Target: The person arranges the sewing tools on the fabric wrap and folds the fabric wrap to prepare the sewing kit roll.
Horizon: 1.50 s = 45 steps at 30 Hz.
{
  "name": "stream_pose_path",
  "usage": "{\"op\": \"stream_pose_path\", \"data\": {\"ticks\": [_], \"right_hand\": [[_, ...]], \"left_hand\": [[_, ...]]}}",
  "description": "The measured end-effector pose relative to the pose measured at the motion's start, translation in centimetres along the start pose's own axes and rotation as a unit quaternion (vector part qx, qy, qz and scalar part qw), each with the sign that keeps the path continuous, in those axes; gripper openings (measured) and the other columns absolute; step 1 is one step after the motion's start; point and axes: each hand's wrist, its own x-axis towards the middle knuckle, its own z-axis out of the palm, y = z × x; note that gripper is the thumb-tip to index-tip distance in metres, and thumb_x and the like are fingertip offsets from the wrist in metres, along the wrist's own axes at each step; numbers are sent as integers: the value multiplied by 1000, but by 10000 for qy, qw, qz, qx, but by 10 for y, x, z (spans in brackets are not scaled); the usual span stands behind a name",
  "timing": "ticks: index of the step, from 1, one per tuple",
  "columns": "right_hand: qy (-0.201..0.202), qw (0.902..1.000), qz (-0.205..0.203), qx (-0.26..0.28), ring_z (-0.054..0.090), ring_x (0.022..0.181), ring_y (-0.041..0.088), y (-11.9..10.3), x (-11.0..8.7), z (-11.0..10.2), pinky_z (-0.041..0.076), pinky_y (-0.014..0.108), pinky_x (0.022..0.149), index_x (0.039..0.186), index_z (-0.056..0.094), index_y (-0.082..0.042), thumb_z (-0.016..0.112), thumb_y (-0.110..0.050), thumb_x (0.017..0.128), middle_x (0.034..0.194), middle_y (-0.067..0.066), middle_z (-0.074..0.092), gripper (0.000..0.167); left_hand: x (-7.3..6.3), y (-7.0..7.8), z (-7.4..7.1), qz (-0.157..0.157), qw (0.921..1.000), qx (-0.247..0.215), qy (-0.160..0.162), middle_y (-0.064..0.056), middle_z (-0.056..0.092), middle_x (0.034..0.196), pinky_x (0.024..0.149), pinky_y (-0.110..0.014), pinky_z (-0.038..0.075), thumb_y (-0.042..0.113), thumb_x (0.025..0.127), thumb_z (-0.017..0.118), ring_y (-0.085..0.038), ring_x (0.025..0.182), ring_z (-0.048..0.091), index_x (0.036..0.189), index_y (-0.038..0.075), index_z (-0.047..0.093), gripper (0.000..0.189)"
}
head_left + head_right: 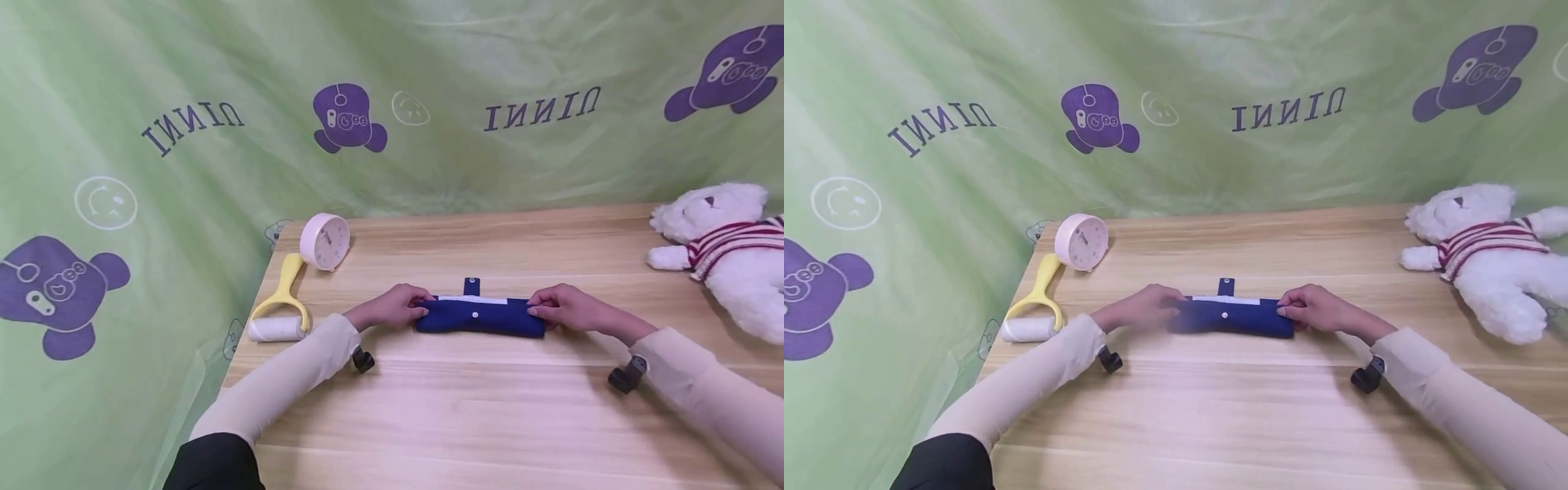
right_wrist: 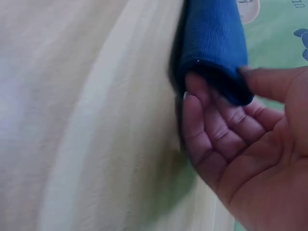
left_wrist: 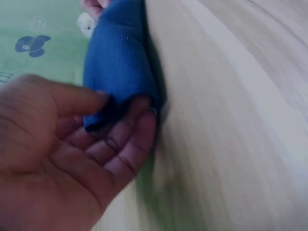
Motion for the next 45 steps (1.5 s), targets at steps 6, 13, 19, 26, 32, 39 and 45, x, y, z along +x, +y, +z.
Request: {"op": "stream_pose_path", "data": {"ticks": [6,13,19,26,32,39,45], "right_hand": [[-191,9970,704,240,62,60,7,0,10,-5,58,26,59,103,65,9,60,-10,99,79,5,70,20],[182,9910,1315,184,58,51,10,-7,20,1,55,27,51,107,64,7,60,-15,99,63,-3,59,24],[517,9879,1459,-32,56,52,12,-10,20,7,55,29,52,110,65,3,63,-32,99,63,-5,57,37],[904,9797,1133,-1387,49,58,13,-11,23,10,39,25,56,84,66,-7,71,-43,91,58,-7,47,37],[926,9625,1252,-2221,46,58,15,-17,26,11,34,27,56,71,58,-13,71,-47,90,58,-6,42,41],[1147,9480,1242,-2698,53,68,20,-28,24,10,41,33,56,88,64,-8,73,-44,89,75,4,58,36],[1401,9647,729,-2108,58,76,18,-18,20,7,46,33,70,95,68,-6,73,-23,90,84,7,67,18]], "left_hand": [[6,3,-5,-577,9956,-736,53,-21,74,106,62,-28,60,1,98,58,-10,63,67,122,-3,64,24],[14,1,-9,-1021,9882,-1134,97,-19,73,102,54,-26,57,3,100,56,-11,51,62,123,-4,62,25],[11,4,-1,-1224,9874,-885,478,-12,73,102,55,-29,58,29,98,66,-12,53,64,121,6,65,32],[15,6,10,-987,9835,757,1316,-4,71,95,77,-25,51,42,88,76,-14,78,61,103,10,68,36],[23,10,11,-1024,9754,1422,1337,-4,72,92,80,-29,50,40,89,75,-17,83,61,101,8,66,35],[23,17,10,-1130,9680,1664,1502,-10,67,105,86,-37,52,45,89,73,-22,88,61,112,8,64,44],[20,6,11,-940,9690,1226,1930,-2,66,90,77,-28,47,38,88,77,-14,81,56,95,13,70,27]]}}
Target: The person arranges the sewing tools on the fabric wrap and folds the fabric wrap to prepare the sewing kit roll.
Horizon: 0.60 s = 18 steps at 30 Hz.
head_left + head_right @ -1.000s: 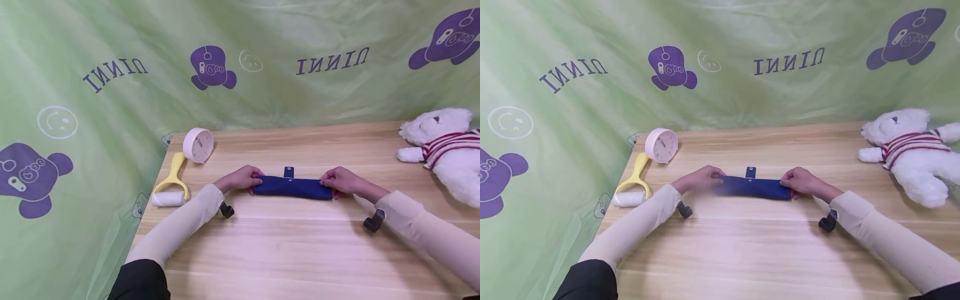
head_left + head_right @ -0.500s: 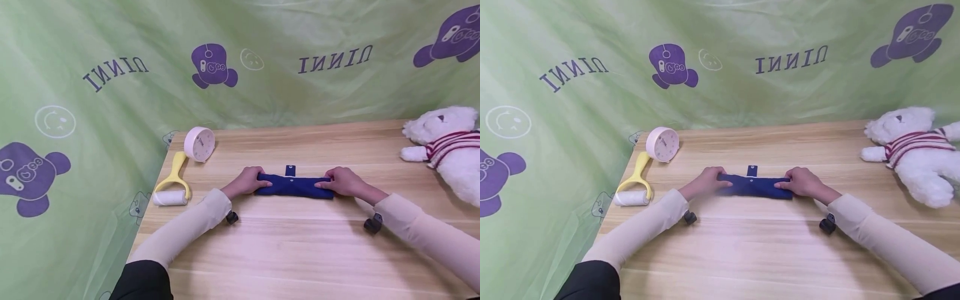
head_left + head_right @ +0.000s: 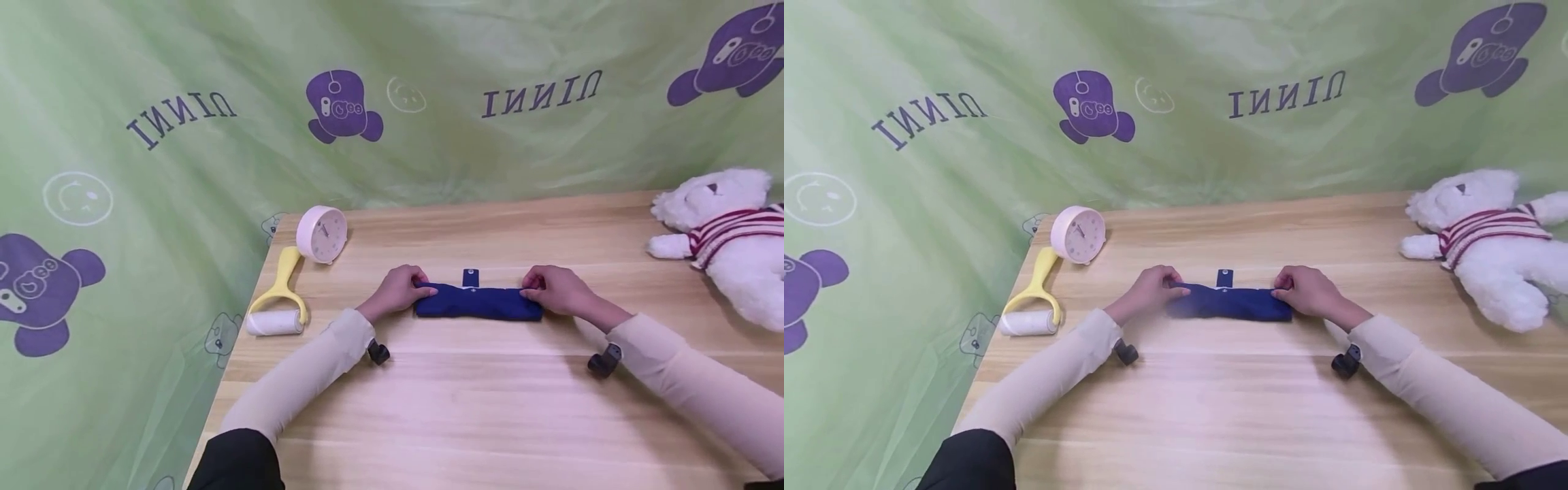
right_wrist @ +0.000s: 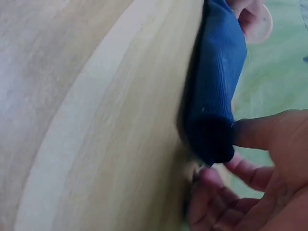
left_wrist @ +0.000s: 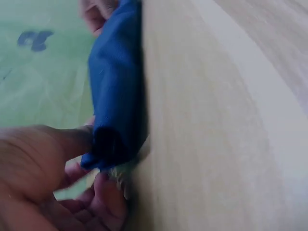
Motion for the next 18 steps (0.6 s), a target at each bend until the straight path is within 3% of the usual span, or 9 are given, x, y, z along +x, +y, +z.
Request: {"op": "stream_pose_path", "data": {"ticks": [3,8,13,15,18], "right_hand": [[40,9997,-27,241,56,74,13,5,0,-1,43,29,70,89,68,-9,72,-16,90,80,1,67,8],[-140,9985,-293,430,54,73,11,5,3,-3,43,27,69,92,67,-5,70,-14,91,80,2,65,10],[-526,9971,-467,281,52,74,10,2,4,0,42,24,68,103,69,-6,71,-30,93,81,-1,63,26],[-590,9967,-551,95,49,71,10,1,4,2,40,24,67,97,70,-10,73,-37,90,78,-3,59,29],[-624,9961,-614,69,47,68,10,-1,5,4,37,24,65,83,67,-12,79,-37,85,71,-5,54,28]], "left_hand": [[-1,-2,0,-20,9992,-404,13,-2,69,86,75,-25,47,33,89,77,-13,79,59,91,14,70,21],[-3,-2,-2,-134,9952,-967,65,-6,70,92,78,-24,48,24,90,76,-12,84,59,95,10,67,18],[-3,-5,-1,-364,9765,-2124,-53,-12,72,96,59,-20,48,8,90,73,-9,70,58,102,4,65,15],[-4,-5,-1,-438,9670,-2508,-132,-13,74,99,53,-20,47,3,90,72,-7,66,58,107,2,65,18],[-1,-5,-3,-384,9622,-2672,-353,-14,74,103,54,-19,46,4,91,69,-6,71,59,113,2,66,22]]}}
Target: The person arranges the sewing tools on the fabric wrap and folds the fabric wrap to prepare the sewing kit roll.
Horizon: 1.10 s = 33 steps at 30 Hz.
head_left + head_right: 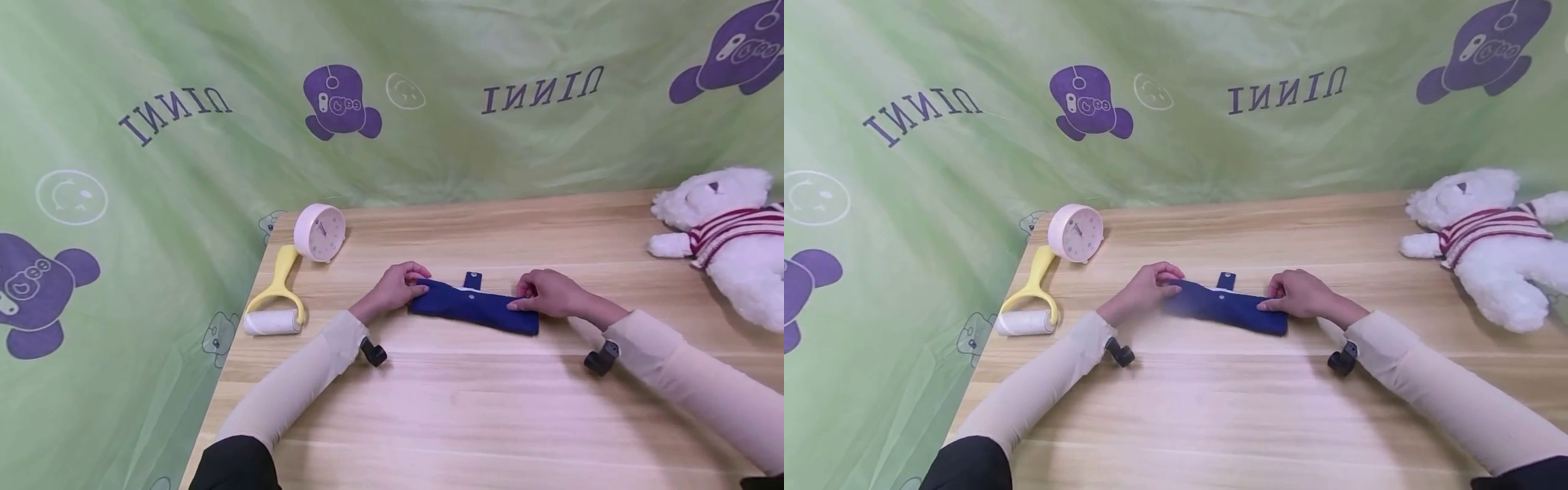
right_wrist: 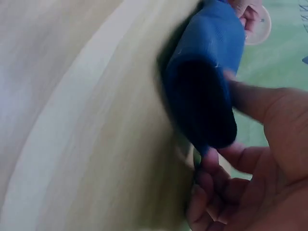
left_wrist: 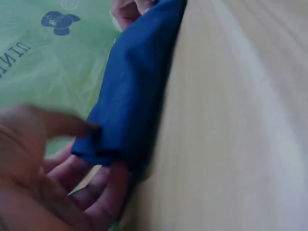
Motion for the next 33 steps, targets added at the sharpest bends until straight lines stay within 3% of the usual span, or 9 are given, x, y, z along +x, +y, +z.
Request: {"op": "stream_pose_path", "data": {"ticks": [3,6,8,11,16,19,24,28,33], "right_hand": [[-61,9995,87,285,46,68,10,-2,3,-2,37,22,65,79,63,-10,81,-31,83,69,-6,53,28],[-273,9959,203,839,51,69,7,-4,4,-4,41,20,66,87,65,-3,81,-22,84,73,-3,62,25],[-401,9927,195,1118,55,71,4,-6,3,-3,44,18,68,93,68,1,80,-18,84,78,2,68,25],[-570,9869,213,1497,58,71,0,-8,1,-2,46,16,68,99,69,6,79,-13,85,84,6,73,25],[-680,9784,510,1885,55,67,2,-8,-2,-3,43,18,67,93,69,3,78,-13,85,74,-1,67,20],[-830,9730,542,2084,51,64,4,-5,0,-4,41,19,66,93,67,3,77,-14,85,68,-5,59,21],[-1521,9679,237,1987,52,68,4,-2,11,-10,42,19,65,106,66,2,70,-17,92,75,-5,58,24],[-1807,9615,428,2027,53,66,6,-9,26,-11,41,20,59,110,68,-2,60,-28,100,77,-2,59,29],[-1597,9598,667,2209,51,59,8,-21,40,-3,38,21,52,99,67,-1,57,-31,102,69,-2,56,31]], "left_hand": [[2,6,-1,0,9983,370,-448,-8,75,106,63,-19,49,20,93,70,-6,81,62,115,8,70,26],[4,12,3,63,9906,1136,-760,1,75,103,78,-22,52,40,89,73,-7,91,63,111,15,75,33],[5,16,8,113,9823,1678,-820,5,75,102,87,-22,50,47,86,75,-7,94,63,108,19,76,36],[6,18,14,74,9761,2043,-733,5,75,96,85,-22,48,42,84,79,-7,88,61,103,16,76,32],[7,16,14,147,9789,1966,-542,2,73,85,77,-20,46,36,82,83,-7,78,58,93,12,75,28],[6,13,13,447,9813,1803,-513,4,70,83,78,-19,45,35,83,82,-6,79,57,90,13,73,25],[9,6,8,972,9783,1617,-861,3,70,90,84,-20,45,28,88,77,-7,86,57,94,13,69,19],[14,10,6,1068,9633,2082,-1313,5,70,90,80,-21,45,38,91,71,-9,85,57,98,19,70,20],[22,16,11,1233,9372,2824,-1636,14,64,77,69,-22,43,64,85,66,-7,76,58,90,32,71,33]]}}
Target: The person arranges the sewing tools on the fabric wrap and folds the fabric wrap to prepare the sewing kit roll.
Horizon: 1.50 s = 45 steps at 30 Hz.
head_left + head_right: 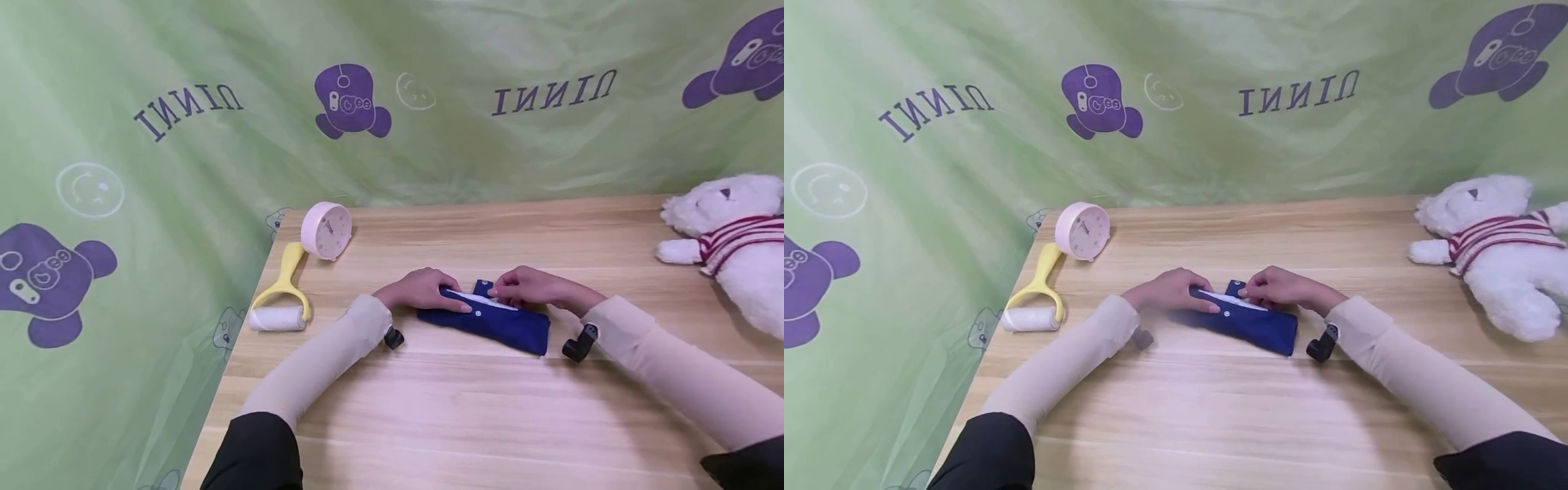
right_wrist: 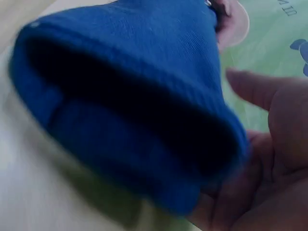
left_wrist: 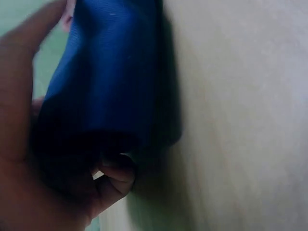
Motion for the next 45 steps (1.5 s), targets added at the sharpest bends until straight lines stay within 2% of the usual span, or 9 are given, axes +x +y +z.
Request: {"op": "stream_pose_path", "data": {"ticks": [6,11,16,22,25,29,34,38,45], "right_hand": [[441,9986,240,190,55,62,10,-8,9,8,43,22,56,95,70,-1,60,-30,101,71,-4,61,31],[795,9909,450,985,58,69,6,-10,12,14,45,21,63,93,68,-6,64,-32,98,72,-11,64,27],[1632,9763,-133,1417,61,66,-1,-7,9,28,48,18,60,95,65,-2,71,-23,94,68,-13,69,22],[2509,9557,-1521,214,66,74,-9,-4,-2,46,52,12,66,97,75,1,76,-10,88,85,9,79,14],[2721,9396,-2023,-466,69,80,-4,-5,-8,52,55,13,72,93,79,-8,77,-8,86,88,8,79,7],[2896,9125,-2510,-1434,74,86,10,-3,-13,55,60,26,76,95,80,-13,78,-9,86,91,2,80,11],[2919,8755,-2962,-2462,76,89,20,2,-16,57,61,39,77,108,77,-10,81,-18,84,100,6,79,26],[2820,8600,-3211,-2787,76,94,21,2,-15,56,61,38,79,114,76,-7,82,-21,82,104,7,79,35],[2504,8336,-3591,-3370,76,95,20,2,-11,53,61,36,81,113,75,-5,78,-19,86,104,7,79,31]], "left_hand": [[5,-1,2,255,9995,143,118,13,48,59,58,-20,36,57,87,70,-6,61,49,68,26,61,37],[6,-5,3,123,9997,-136,138,14,42,54,54,-20,33,55,89,69,-4,54,43,61,25,59,42],[11,-6,3,-52,9991,-404,79,16,49,54,55,-20,35,51,91,68,-2,55,45,68,27,73,34],[15,-5,-1,-179,9989,-431,-89,14,47,53,56,-20,36,51,94,65,-4,54,44,69,22,74,39],[15,-4,-2,-283,9990,-331,-129,14,46,51,55,-20,36,51,94,64,-4,52,44,67,23,74,40],[15,-2,-4,-275,9994,-134,-188,14,42,50,54,-20,34,51,95,63,-5,51,42,61,22,69,45],[15,-1,-3,-203,9995,38,-225,15,40,49,53,-20,33,52,96,60,-5,50,41,57,24,63,48],[14,-3,-4,-169,9996,79,-199,15,41,50,53,-20,33,52,97,59,-5,52,42,58,25,64,47],[13,-7,-4,-24,9998,3,-213,15,47,56,59,-20,36,50,98,57,-5,58,46,67,26,69,41]]}}
